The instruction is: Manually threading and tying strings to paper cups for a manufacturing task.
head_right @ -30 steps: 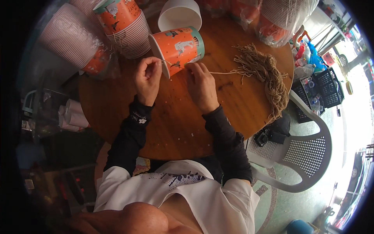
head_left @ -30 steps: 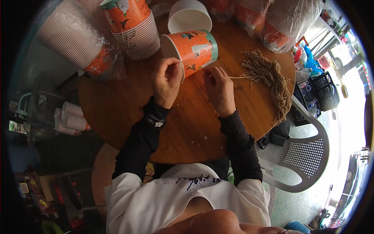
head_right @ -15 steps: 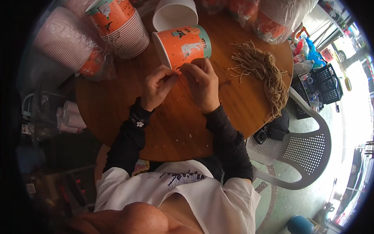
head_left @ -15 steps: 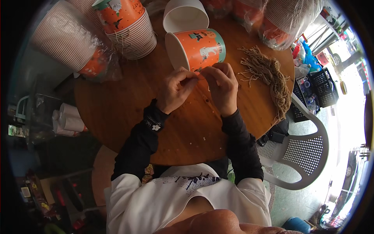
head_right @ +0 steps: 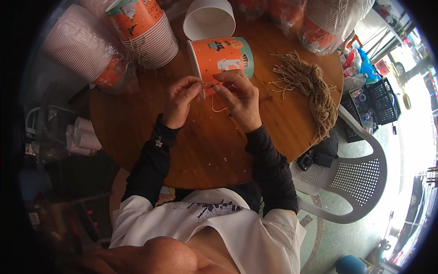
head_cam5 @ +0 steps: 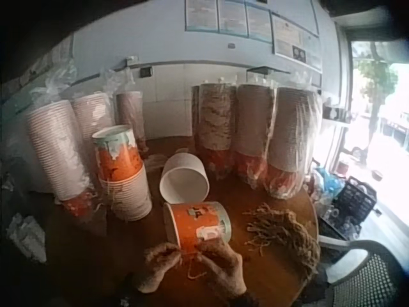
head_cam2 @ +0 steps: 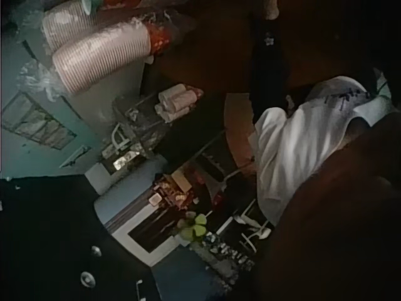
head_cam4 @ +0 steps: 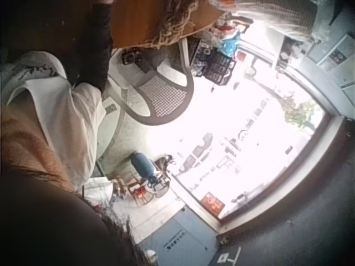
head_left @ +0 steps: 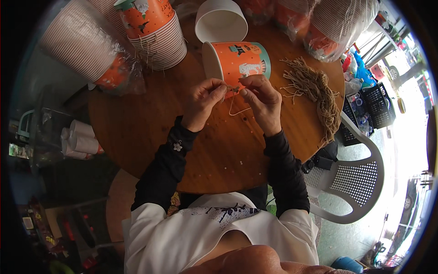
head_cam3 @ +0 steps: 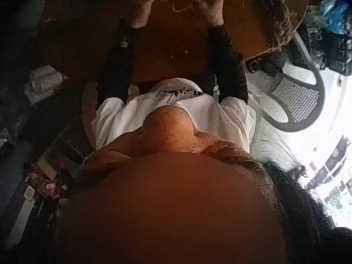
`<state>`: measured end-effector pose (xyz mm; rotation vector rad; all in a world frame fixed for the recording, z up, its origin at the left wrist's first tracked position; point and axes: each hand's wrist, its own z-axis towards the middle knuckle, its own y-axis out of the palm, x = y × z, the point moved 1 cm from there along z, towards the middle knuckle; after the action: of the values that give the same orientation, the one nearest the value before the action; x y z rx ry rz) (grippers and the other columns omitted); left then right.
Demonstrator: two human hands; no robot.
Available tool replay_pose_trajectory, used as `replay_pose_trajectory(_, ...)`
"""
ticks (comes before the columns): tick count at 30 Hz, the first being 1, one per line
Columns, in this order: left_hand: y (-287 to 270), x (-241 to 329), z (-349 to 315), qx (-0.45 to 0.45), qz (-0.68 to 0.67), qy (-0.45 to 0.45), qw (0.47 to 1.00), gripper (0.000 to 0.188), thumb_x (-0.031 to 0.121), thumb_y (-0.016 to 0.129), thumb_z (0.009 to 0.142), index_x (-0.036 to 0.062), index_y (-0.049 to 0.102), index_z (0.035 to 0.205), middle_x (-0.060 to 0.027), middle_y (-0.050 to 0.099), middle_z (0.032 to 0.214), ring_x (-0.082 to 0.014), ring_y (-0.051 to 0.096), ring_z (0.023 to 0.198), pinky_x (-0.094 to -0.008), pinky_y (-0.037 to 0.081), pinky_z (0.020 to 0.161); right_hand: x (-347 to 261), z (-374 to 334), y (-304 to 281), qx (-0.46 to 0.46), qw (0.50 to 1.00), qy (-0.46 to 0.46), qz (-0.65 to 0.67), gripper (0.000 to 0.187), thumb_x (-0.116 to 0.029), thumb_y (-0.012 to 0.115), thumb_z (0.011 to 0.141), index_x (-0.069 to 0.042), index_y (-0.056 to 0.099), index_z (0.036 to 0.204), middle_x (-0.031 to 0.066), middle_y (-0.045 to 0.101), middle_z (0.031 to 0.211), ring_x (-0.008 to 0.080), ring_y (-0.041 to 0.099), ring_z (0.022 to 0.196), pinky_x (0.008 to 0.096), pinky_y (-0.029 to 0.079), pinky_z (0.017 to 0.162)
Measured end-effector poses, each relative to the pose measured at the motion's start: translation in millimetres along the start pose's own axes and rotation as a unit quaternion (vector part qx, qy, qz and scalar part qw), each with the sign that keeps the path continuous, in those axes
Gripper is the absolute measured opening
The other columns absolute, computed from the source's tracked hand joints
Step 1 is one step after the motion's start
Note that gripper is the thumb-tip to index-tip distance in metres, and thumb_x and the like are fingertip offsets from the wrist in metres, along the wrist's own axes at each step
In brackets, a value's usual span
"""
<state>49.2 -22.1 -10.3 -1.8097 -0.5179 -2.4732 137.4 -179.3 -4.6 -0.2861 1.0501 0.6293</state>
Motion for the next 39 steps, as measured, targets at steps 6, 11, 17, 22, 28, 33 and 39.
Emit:
replay_pose_trajectory(6, 2, -2, -2, -0.001, 0.022, -0.019, 1.0, 0.014, 0.014, 0.061, 0.096, 0.0004, 0.065, 0.098, 0.005, 0.059, 0.085, -0.0002, 0.05, 0.075, -0.0157, 0.04, 0.065, 2, 0, 0, -0.016, 0.999, 0.014, 0.045, 0.014, 0.0, 0.07, 0.086, -0.002, 0.068, 0.1, 0.0013, 0.061, 0.097, 0.0068, 0.056, 0.085, 0.0221, 0.047, 0.075)
replay_pose_trajectory(11, 5, -3, -3, -0.003, 0.057, -0.006, 0.998, 0.013, 0.012, 0.062, 0.096, -0.0002, 0.065, 0.099, 0.0032, 0.062, 0.088, -0.0022, 0.056, 0.08, -0.0175, 0.045, 0.07, 1, -1, 4, -0.006, 0.999, 0.024, 0.046, 0.008, -0.001, 0.071, 0.086, -0.001, 0.066, 0.092, 0.0005, 0.061, 0.09, 0.0067, 0.056, 0.08, 0.0217, 0.047, 0.072)
replay_pose_trajectory(17, 3, 3, 3, 0.027, 0.229, 0.111, 0.967, 0.011, 0.009, 0.063, 0.094, -0.0006, 0.063, 0.099, -0.0011, 0.064, 0.087, -0.0067, 0.061, 0.077, -0.0212, 0.049, 0.068, 6, 0, 0, 0.082, 0.995, 0.004, -0.047, 0.012, -0.004, 0.072, 0.085, 0.0, 0.061, 0.085, 0.0017, 0.06, 0.087, 0.0077, 0.056, 0.074, 0.0224, 0.046, 0.066)
replay_pose_trajectory(22, 1, 15, 3, 0.044, 0.411, 0.229, 0.882, 0.009, 0.009, 0.064, 0.093, 0.0008, 0.062, 0.094, -0.0007, 0.062, 0.08, -0.0062, 0.059, 0.069, -0.0211, 0.047, 0.062, -5, 2, 1, 0.128, 0.972, -0.107, -0.165, 0.01, 0.0, 0.072, 0.082, -0.001, 0.062, 0.086, 0.0049, 0.059, 0.084, 0.0135, 0.059, 0.072, 0.0258, 0.048, 0.064)
replay_pose_trajectory(28, 12, 23, -3, 0.042, 0.054, 0.008, 0.998, 0.012, 0.012, 0.062, 0.095, 0.002, 0.063, 0.09, 0.0029, 0.058, 0.074, -0.0025, 0.049, 0.058, -0.0187, 0.041, 0.056, -13, -3, 9, 0.056, 0.944, -0.192, -0.262, 0.015, 0.001, 0.074, 0.075, -0.005, 0.067, 0.088, 0.008, 0.059, 0.085, 0.0221, 0.061, 0.073, 0.0314, 0.05, 0.064)
replay_pose_trajectory(33, 14, 13, -7, 0.027, 0.02, -0.022, 0.999, 0.015, 0.011, 0.061, 0.096, -0.0008, 0.066, 0.102, -0.0016, 0.066, 0.086, -0.0049, 0.059, 0.071, -0.0182, 0.048, 0.065, -12, -5, 18, 0.039, 0.955, -0.183, -0.229, 0.015, -0.001, 0.076, 0.075, -0.005, 0.067, 0.086, 0.0067, 0.057, 0.083, 0.0204, 0.059, 0.073, 0.0309, 0.05, 0.064)
replay_pose_trajectory(39, 22, 12, -6, -0.012, 0.066, -0.018, 0.998, 0.014, 0.007, 0.065, 0.093, -0.0033, 0.066, 0.103, -0.0033, 0.068, 0.092, -0.0075, 0.064, 0.081, -0.0216, 0.053, 0.071, -7, -3, 16, 0.054, 0.976, -0.125, -0.172, 0.013, -0.001, 0.076, 0.077, -0.003, 0.066, 0.084, 0.0046, 0.055, 0.081, 0.015, 0.056, 0.071, 0.027, 0.048, 0.063)
